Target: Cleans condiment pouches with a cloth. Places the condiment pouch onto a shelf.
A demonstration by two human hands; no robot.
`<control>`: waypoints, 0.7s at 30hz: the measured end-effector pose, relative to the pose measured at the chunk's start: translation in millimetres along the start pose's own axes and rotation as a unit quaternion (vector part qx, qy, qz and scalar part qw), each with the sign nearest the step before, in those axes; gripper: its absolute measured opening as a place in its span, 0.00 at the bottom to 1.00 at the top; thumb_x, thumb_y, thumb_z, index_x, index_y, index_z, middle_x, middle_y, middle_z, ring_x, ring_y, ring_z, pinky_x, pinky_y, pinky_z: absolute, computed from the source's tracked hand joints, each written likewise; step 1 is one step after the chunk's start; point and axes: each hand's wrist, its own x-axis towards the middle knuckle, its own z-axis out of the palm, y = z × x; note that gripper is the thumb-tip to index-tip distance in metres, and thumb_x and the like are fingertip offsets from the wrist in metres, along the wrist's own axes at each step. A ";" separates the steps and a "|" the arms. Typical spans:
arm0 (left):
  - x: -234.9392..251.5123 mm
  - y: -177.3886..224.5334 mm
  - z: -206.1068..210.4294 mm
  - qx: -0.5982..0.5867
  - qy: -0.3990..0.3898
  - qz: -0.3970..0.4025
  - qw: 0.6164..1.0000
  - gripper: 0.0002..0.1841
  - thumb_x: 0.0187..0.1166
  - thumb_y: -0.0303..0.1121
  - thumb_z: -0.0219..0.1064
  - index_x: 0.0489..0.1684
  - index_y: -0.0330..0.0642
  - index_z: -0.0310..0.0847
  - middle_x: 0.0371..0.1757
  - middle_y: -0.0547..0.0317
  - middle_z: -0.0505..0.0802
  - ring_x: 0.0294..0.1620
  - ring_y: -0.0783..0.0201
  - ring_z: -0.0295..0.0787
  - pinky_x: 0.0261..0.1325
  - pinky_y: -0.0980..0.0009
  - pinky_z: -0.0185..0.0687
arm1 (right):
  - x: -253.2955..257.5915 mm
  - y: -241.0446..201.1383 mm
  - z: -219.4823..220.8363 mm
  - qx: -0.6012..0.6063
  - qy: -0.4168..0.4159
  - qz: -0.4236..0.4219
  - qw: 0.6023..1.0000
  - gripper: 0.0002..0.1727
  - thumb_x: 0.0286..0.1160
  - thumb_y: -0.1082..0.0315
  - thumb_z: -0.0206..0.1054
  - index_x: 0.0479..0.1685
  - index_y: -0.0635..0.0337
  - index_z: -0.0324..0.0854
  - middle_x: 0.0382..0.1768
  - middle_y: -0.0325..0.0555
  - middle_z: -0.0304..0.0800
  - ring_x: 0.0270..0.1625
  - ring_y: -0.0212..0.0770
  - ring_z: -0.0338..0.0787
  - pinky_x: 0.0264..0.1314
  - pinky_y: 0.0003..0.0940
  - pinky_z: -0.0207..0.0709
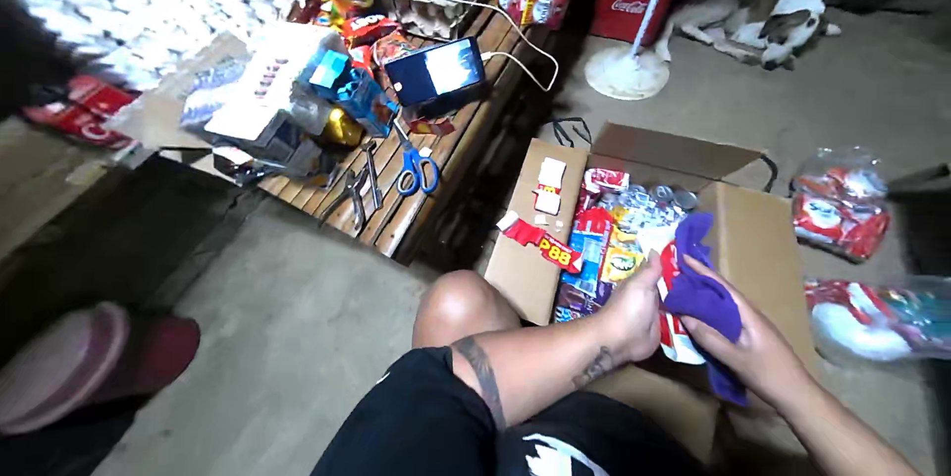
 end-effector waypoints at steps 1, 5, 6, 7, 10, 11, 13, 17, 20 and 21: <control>-2.4 4.7 0.5 -0.010 0.011 0.021 1.000 0.34 0.94 0.52 0.26 0.86 0.36 0.56 0.80 0.45 0.75 0.80 0.60 0.71 0.82 0.60 0.66 | -2.3 -3.1 2.2 0.036 0.001 0.017 0.999 0.51 0.63 0.43 0.71 0.86 0.64 0.63 0.75 0.47 0.81 0.71 0.26 0.82 0.74 0.26 0.75; -11.6 14.8 -10.4 -0.055 0.011 0.095 0.994 0.32 0.94 0.51 0.26 0.84 0.37 0.57 0.70 0.48 0.82 0.70 0.62 0.80 0.75 0.61 0.75 | -11.5 -18.0 16.3 0.098 -0.002 0.037 0.994 0.52 0.61 0.49 0.75 0.87 0.66 0.59 0.73 0.41 0.83 0.68 0.20 0.83 0.71 0.20 0.77; -14.3 16.8 -12.7 -0.069 0.014 0.108 0.992 0.32 0.95 0.50 0.26 0.83 0.38 0.58 0.67 0.48 0.83 0.67 0.62 0.82 0.72 0.62 0.77 | -12.4 -21.7 19.3 0.100 -0.006 0.031 0.995 0.51 0.61 0.51 0.75 0.87 0.68 0.60 0.73 0.42 0.83 0.68 0.19 0.83 0.71 0.18 0.77; -17.3 18.7 -14.9 -0.082 0.013 0.118 0.990 0.31 0.95 0.50 0.26 0.83 0.38 0.58 0.65 0.48 0.84 0.65 0.62 0.83 0.71 0.62 0.78 | -13.4 -24.9 21.9 0.098 -0.008 0.018 0.995 0.50 0.61 0.54 0.75 0.86 0.70 0.60 0.73 0.43 0.83 0.68 0.18 0.83 0.71 0.17 0.76; -25.3 26.3 -20.2 -0.111 0.005 0.136 0.984 0.31 0.95 0.50 0.25 0.81 0.39 0.59 0.61 0.49 0.86 0.62 0.62 0.86 0.68 0.62 0.81 | -16.3 -24.5 26.2 0.077 -0.009 -0.051 0.996 0.47 0.62 0.58 0.77 0.83 0.73 0.64 0.72 0.45 0.84 0.70 0.20 0.82 0.74 0.19 0.75; -28.3 30.4 -20.5 -0.122 0.002 0.141 0.982 0.31 0.95 0.50 0.25 0.80 0.39 0.61 0.61 0.50 0.86 0.62 0.62 0.86 0.68 0.62 0.81 | -16.3 -23.4 26.0 0.057 -0.011 -0.078 0.995 0.46 0.61 0.59 0.77 0.83 0.72 0.66 0.73 0.47 0.83 0.71 0.20 0.81 0.76 0.20 0.74; -35.8 39.7 -21.1 -0.139 0.005 0.148 0.979 0.31 0.94 0.51 0.25 0.77 0.40 0.64 0.59 0.50 0.87 0.60 0.61 0.87 0.66 0.61 0.83 | -15.3 -24.1 25.7 0.016 -0.009 -0.127 0.992 0.43 0.57 0.59 0.77 0.79 0.68 0.72 0.71 0.48 0.85 0.72 0.21 0.80 0.78 0.20 0.71; -41.0 48.5 -28.1 -0.154 0.022 0.173 0.973 0.30 0.94 0.51 0.28 0.74 0.43 0.68 0.56 0.50 0.89 0.58 0.59 0.89 0.63 0.59 0.85 | -13.5 -24.6 13.1 -0.093 -0.037 -0.185 0.978 0.34 0.53 0.56 0.78 0.67 0.60 0.85 0.62 0.50 0.91 0.69 0.33 0.86 0.74 0.29 0.76; -39.3 53.8 -36.0 -0.161 0.029 0.197 0.967 0.30 0.95 0.51 0.29 0.79 0.42 0.65 0.61 0.47 0.88 0.62 0.57 0.87 0.68 0.57 0.83 | -8.0 -41.2 -0.6 -0.222 -0.067 -0.120 0.965 0.35 0.50 0.62 0.77 0.67 0.60 0.85 0.61 0.58 0.91 0.62 0.57 0.91 0.61 0.59 0.83; -40.0 54.8 -37.2 -0.169 0.028 0.195 0.966 0.30 0.95 0.51 0.29 0.79 0.43 0.65 0.62 0.47 0.87 0.63 0.56 0.87 0.68 0.56 0.82 | -5.1 -48.7 -2.0 -0.235 -0.043 -0.063 0.969 0.37 0.52 0.66 0.78 0.72 0.63 0.82 0.64 0.63 0.88 0.64 0.64 0.89 0.62 0.66 0.80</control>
